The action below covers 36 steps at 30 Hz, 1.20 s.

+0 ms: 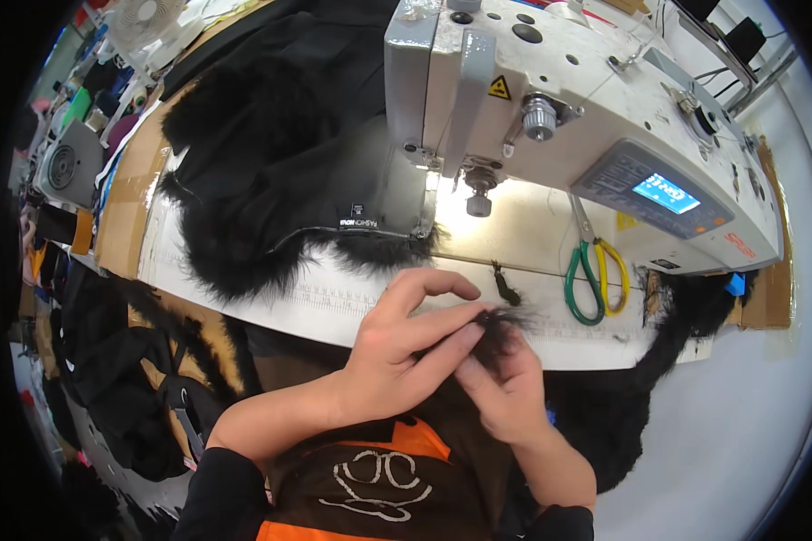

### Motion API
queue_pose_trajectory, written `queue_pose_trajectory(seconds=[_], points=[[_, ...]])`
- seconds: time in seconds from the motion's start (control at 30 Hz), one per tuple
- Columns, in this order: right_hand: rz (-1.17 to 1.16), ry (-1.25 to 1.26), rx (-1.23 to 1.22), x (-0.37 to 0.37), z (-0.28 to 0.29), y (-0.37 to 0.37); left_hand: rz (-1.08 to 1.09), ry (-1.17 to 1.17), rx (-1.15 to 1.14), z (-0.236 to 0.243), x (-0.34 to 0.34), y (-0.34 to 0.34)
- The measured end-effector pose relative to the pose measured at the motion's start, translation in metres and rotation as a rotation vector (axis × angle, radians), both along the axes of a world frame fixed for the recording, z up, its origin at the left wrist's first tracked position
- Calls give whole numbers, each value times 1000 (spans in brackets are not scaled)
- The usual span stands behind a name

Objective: Sewing a piece of black fur trim onto a black fabric garment using an industrial sewing machine.

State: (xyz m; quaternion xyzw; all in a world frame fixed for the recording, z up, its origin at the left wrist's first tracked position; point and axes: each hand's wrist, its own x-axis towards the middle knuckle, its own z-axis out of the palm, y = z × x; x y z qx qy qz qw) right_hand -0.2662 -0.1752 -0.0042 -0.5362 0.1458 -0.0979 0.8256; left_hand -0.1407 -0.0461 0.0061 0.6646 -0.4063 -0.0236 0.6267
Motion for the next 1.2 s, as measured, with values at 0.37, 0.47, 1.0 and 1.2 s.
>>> queue_pose_trajectory(seconds=[0.37, 0.47, 1.0, 1.2], points=[[-16, 82, -1274, 60, 29, -80, -120, -558, 445, -6, 111, 32], [67, 134, -1566, 85, 40, -92, -161, -592, 502, -12, 128, 30], [303, 48, -1395, 127, -4, -95, -144, -587, 504, -15, 131, 27], [400, -75, -1614, 121, -8, -100, -160, -607, 527, -13, 131, 27]])
